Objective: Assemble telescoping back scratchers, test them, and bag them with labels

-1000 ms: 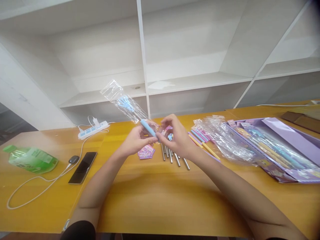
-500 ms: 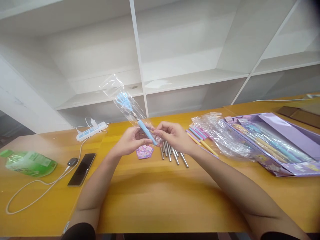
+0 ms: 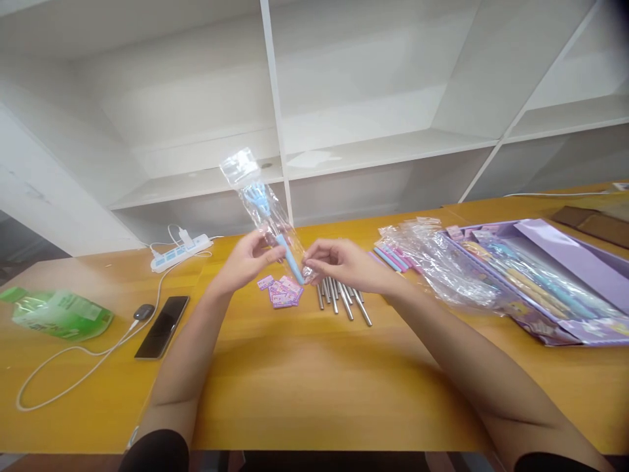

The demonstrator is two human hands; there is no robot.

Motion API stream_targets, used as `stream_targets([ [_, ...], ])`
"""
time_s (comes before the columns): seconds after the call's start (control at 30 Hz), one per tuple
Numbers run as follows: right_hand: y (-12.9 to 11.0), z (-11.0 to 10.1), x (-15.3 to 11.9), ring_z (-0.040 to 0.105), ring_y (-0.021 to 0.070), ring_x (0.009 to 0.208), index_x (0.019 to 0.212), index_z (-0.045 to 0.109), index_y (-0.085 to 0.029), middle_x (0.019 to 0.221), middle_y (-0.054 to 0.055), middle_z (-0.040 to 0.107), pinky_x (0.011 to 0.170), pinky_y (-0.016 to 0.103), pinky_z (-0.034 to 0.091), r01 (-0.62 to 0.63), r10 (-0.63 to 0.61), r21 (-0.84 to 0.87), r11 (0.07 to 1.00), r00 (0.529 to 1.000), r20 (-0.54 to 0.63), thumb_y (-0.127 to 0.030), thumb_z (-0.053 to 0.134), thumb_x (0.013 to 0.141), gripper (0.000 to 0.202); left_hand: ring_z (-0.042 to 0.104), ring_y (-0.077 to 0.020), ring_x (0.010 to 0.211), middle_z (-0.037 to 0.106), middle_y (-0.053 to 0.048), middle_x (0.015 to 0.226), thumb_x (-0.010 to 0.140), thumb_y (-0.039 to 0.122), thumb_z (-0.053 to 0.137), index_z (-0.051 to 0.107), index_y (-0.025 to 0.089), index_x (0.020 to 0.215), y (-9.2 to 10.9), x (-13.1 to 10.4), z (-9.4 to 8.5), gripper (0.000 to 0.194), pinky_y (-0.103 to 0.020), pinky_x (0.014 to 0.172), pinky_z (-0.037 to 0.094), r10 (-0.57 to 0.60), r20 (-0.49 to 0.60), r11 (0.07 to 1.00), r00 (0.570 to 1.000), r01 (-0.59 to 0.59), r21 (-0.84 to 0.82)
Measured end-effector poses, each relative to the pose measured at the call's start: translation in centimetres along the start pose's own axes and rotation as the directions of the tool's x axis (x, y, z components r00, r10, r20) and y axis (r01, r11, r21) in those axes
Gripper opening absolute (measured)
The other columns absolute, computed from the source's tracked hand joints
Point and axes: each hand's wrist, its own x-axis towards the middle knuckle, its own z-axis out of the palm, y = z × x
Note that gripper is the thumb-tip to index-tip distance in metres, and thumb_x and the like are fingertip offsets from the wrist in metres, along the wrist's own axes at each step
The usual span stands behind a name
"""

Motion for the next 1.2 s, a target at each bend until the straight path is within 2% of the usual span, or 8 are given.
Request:
stream_targets([
  [0.13,1.1,0.6,0.3,0.079,0.0172,0.089,0.097,0.066,-0.019,0.099,0.006,0.083,0.078,0.032,0.063,-0.047,0.075,-0.178,0.983,0.985,0.155,-0.038,0.073,0.095,0.021,0.067,-0.0138,0.083,0.074,-0.006,0.108,0.092,0.045,0.082,0.073,0.022,0.12,-0.3,0.7,-1.8,0.038,-0.024,0.07,0.058,0.07,-0.287,0.997,0.955,-0.075,-0.007],
  [0.23,2.1,1.5,0.7,0.078,0.0178,0.091,0.096,0.069,-0.018,0.1,0.006,0.083,0.079,0.03,0.058,-0.071,0.138,-0.278,0.958,0.963,0.229,-0.031,0.072,0.093,0.013,0.067,-0.0135,0.088,0.073,-0.007,0.121,0.088,0.044,0.085,0.071,0.024,0.125,-0.3,0.9,-2.8,0.044,-0.022,0.068,0.057,0.074,-0.36,0.996,0.93,-0.084,-0.012],
  [0.3,2.7,2.1,1.0,0.077,0.0179,0.092,0.096,0.071,-0.018,0.099,0.005,0.083,0.077,0.028,0.056,-0.062,0.148,-0.302,0.951,0.952,0.268,-0.027,0.07,0.093,0.01,0.067,-0.0139,0.09,0.072,-0.009,0.125,0.087,0.043,0.086,0.071,0.023,0.126,-0.3,0.9,-3.0,0.046,-0.022,0.069,0.057,0.07,-0.351,0.997,0.934,-0.068,0.018],
  [0.5,4.1,3.3,1.4,0.075,0.0169,0.089,0.095,0.075,-0.017,0.098,0.004,0.082,0.075,0.025,0.051,-0.026,0.196,-0.382,0.924,0.89,0.413,-0.024,0.071,0.091,0.009,0.071,-0.019,0.101,0.074,-0.008,0.112,0.088,0.039,0.084,0.07,0.019,0.115,-0.6,0.9,-1.8,0.037,-0.029,0.085,0.06,0.097,-0.34,0.983,0.935,-0.036,0.181],
  [0.63,4.6,4.0,1.4,0.075,0.0168,0.089,0.1,0.078,-0.017,0.097,0.004,0.082,0.076,0.025,0.051,-0.026,0.227,-0.386,0.922,0.844,0.486,-0.022,0.07,0.091,0.013,0.071,-0.0172,0.083,0.072,-0.002,0.09,0.087,0.027,0.082,0.062,0.023,0.138,-0.5,0.7,-1.7,0.054,-0.032,0.082,0.06,0.121,-0.291,0.968,0.949,-0.048,0.246],
  [0.73,4.8,4.4,1.4,0.074,0.0165,0.088,0.104,0.08,-0.016,0.096,0.005,0.082,0.073,0.024,0.051,-0.031,0.255,-0.398,0.917,0.811,0.526,-0.022,0.07,0.091,0.017,0.071,-0.0182,0.083,0.069,-0.001,0.087,0.089,0.026,0.079,0.061,0.027,0.145,-0.2,0.4,-1.7,0.059,-0.032,0.08,0.059,0.128,-0.219,0.957,0.967,-0.062,0.285],
  [1.0,5.9,5.1,1.6,0.072,0.0157,0.084,0.103,0.084,-0.016,0.098,0.005,0.082,0.068,0.023,0.046,-0.01,0.303,-0.439,0.898,0.738,0.603,-0.026,0.072,0.092,0.019,0.069,-0.0163,0.082,0.069,0.0,0.085,0.096,0.035,0.076,0.072,0.027,0.127,0.4,-0.2,-1.2,0.032,-0.028,0.078,0.055,0.117,-0.102,0.897,0.988,-0.061,0.438],
  [1.2,6.3,5.5,1.6,0.07,0.0144,0.079,0.097,0.085,-0.016,0.095,0.004,0.082,0.066,0.023,0.043,-0.011,0.336,-0.456,0.89,0.693,0.638,-0.03,0.073,0.092,0.018,0.075,-0.0169,0.077,0.076,-0.002,0.083,0.099,0.04,0.074,0.072,0.02,0.113,0.0,-0.2,-0.8,0.025,-0.028,0.077,0.059,0.09,-0.024,0.908,0.996,-0.072,0.412],
])
